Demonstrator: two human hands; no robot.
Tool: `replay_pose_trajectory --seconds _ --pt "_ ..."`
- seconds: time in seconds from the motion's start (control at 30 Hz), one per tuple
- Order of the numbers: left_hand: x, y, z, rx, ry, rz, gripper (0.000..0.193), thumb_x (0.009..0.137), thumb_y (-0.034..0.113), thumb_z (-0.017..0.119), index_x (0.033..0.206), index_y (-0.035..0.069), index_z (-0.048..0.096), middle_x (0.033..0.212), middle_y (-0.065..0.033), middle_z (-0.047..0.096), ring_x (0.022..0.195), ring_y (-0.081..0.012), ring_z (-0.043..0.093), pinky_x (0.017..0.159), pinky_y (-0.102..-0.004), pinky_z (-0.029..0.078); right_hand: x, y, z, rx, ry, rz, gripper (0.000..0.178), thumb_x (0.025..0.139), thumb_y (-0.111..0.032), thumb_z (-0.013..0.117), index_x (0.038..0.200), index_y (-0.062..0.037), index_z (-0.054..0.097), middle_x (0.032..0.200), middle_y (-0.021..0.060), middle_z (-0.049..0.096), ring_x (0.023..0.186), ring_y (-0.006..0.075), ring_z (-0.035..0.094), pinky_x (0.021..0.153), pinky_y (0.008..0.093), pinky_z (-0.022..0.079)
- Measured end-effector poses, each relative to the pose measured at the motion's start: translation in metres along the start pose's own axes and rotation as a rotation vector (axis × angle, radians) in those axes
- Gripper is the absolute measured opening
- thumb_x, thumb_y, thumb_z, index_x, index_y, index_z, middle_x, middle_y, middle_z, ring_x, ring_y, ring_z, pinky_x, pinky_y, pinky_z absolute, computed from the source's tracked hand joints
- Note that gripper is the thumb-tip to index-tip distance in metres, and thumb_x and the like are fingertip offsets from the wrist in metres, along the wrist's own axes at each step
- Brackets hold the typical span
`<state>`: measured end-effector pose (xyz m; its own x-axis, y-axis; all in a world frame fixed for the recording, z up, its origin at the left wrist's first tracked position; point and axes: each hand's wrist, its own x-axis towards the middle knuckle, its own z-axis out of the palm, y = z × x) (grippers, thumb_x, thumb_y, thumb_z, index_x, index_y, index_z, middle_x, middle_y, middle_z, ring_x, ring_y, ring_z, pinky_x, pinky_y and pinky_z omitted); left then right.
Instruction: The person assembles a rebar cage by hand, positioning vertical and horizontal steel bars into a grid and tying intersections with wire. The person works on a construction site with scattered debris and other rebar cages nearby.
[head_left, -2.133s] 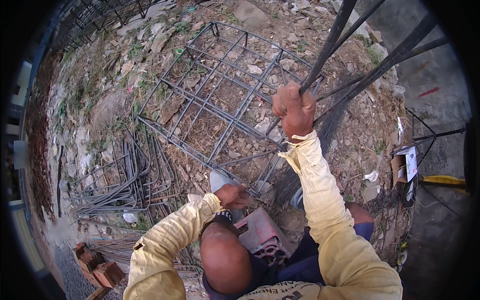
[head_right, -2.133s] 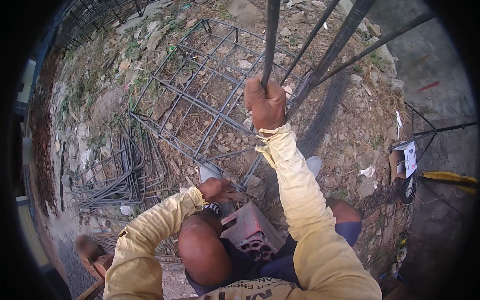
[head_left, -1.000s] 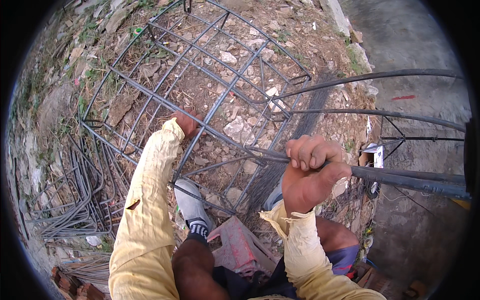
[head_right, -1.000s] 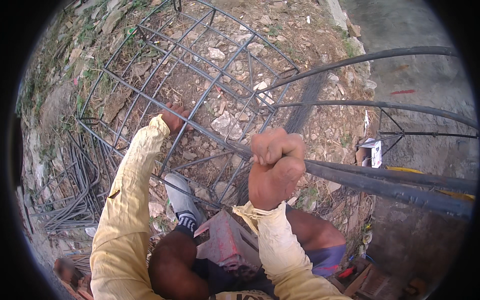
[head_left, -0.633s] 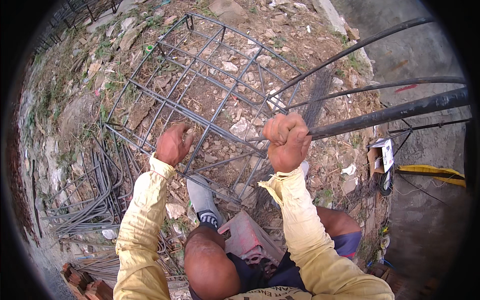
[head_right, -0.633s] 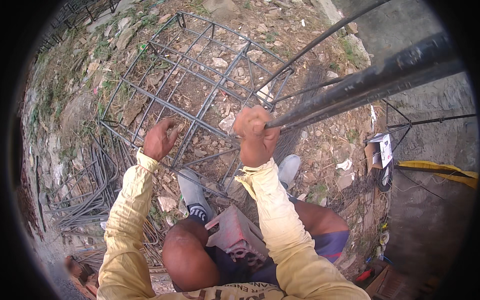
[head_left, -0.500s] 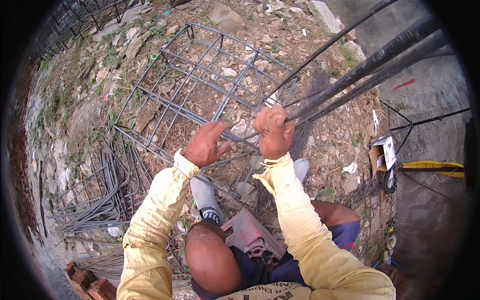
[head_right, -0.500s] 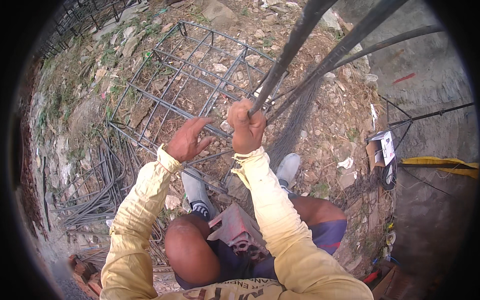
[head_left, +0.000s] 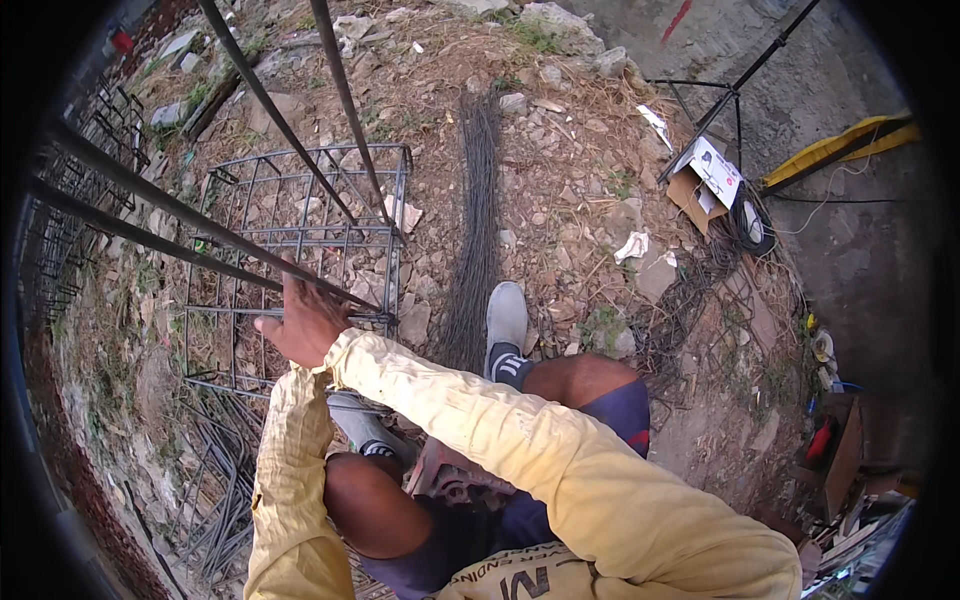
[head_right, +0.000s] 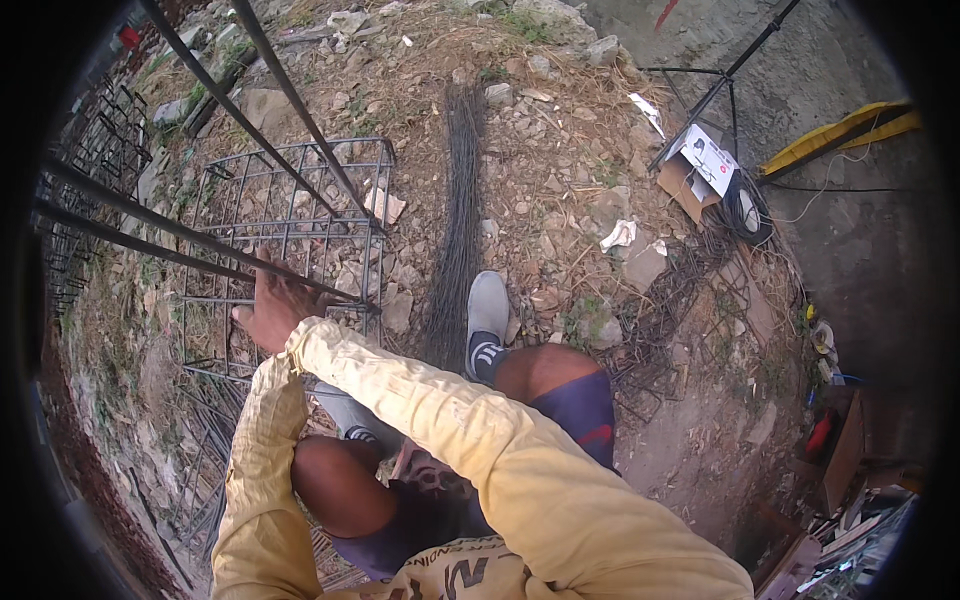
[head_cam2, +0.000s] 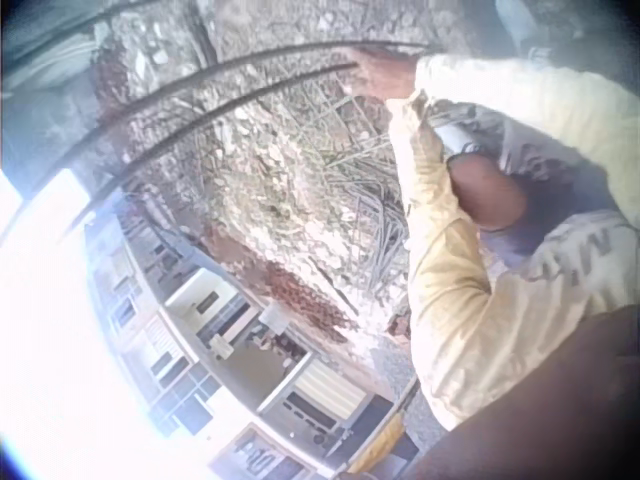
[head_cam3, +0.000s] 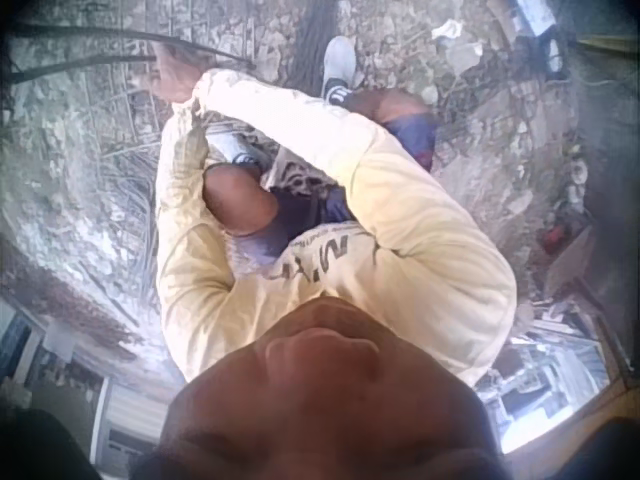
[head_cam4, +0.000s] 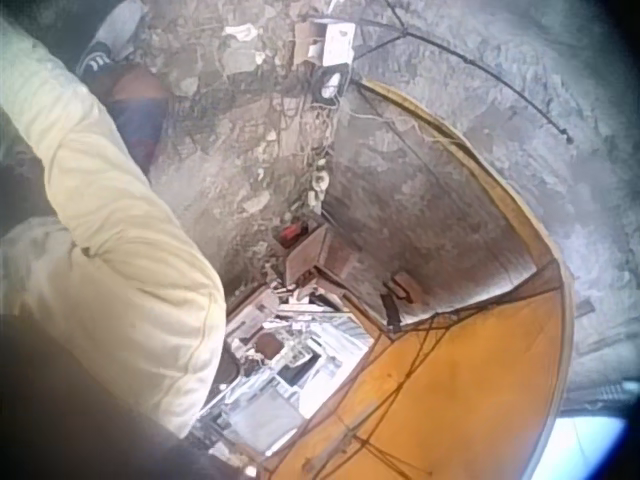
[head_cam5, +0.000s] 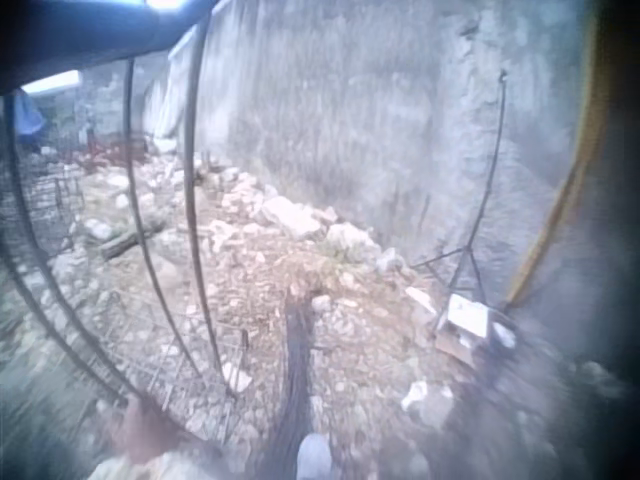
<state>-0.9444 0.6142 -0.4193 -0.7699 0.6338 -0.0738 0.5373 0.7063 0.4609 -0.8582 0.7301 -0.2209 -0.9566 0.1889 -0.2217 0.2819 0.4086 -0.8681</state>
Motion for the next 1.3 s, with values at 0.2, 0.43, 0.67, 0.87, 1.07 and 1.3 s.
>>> replay_pose_trajectory --seconds 0.2,0.43,0.67,0.87,1.07,1.3 --pt "0.004 0.000 0.016 0.129 -0.059 -0.112 0.029 0.095 0.032 0.059 0.098 0.004 0.064 0.085 -0.0212 0.067 0.079 -0.0392 0.065 0.069 -0.0448 0.049 -0.026 0.047 -0.069 -0.484 -0.668 -0.269 0.060 0.088 -0.045 0.060 0.118 0.0072 0.057 0.104 0.0257 0.061 0.102 0.0371 0.061 0.088 0.0492 0.048" --pt "0.005 0.014 0.007 0.004 0.102 0.122 0.020 0.097 0.025 0.052 0.104 0.010 0.061 0.089 -0.0226 0.066 0.083 -0.0466 0.062 0.069 -0.0538 0.047 -0.056 0.265 -0.268 -0.232 -0.021 0.148 0.044 0.088 -0.040 0.061 0.101 0.0020 0.068 0.089 0.0207 0.069 0.088 0.0338 0.067 0.080 0.0439 0.050" --pt "0.000 0.027 -0.001 -0.014 0.111 0.120 0.017 0.098 0.023 0.053 0.106 0.009 0.059 0.084 -0.0223 0.065 0.081 -0.0448 0.063 0.068 -0.0492 0.048 -0.134 0.492 -0.204 -0.277 0.392 0.407 0.028 0.081 -0.029 0.066 0.089 -0.0025 0.073 0.089 0.0209 0.070 0.088 0.0337 0.068 0.081 0.0413 0.051" --pt "0.004 0.039 0.000 -0.031 0.112 0.125 0.015 0.098 0.021 0.056 0.100 0.006 0.061 0.073 -0.0188 0.061 0.067 -0.0366 0.061 0.061 -0.0413 0.047 -0.160 0.544 -0.101 -0.028 0.531 0.748 0.032 0.079 -0.035 0.071 0.088 -0.0043 0.074 0.090 0.0186 0.071 0.087 0.0326 0.068 0.082 0.0392 0.052" --pt "0.000 0.036 -0.006 -0.065 0.082 0.065 0.018 0.099 0.021 0.056 0.098 0.004 0.061 0.069 -0.0182 0.058 0.061 -0.0332 0.058 0.056 -0.0408 0.044 -0.122 0.520 -0.076 -0.306 0.240 0.890 0.038 0.086 -0.039 0.062 0.099 -0.0044 0.073 0.105 0.0170 0.070 0.099 0.0348 0.067 0.088 0.0432 0.052" --pt "0.006 0.038 -0.003 -0.051 0.094 0.162 0.016 0.098 0.021 0.055 0.101 0.005 0.060 0.077 -0.0212 0.061 0.072 -0.0409 0.062 0.063 -0.0451 0.047 -0.124 0.564 -0.073 -0.383 0.365 0.815 0.024 0.086 -0.023 0.058 0.096 -0.0047 0.070 0.092 0.0175 0.070 0.089 0.0304 0.068 0.077 0.0410 0.053"
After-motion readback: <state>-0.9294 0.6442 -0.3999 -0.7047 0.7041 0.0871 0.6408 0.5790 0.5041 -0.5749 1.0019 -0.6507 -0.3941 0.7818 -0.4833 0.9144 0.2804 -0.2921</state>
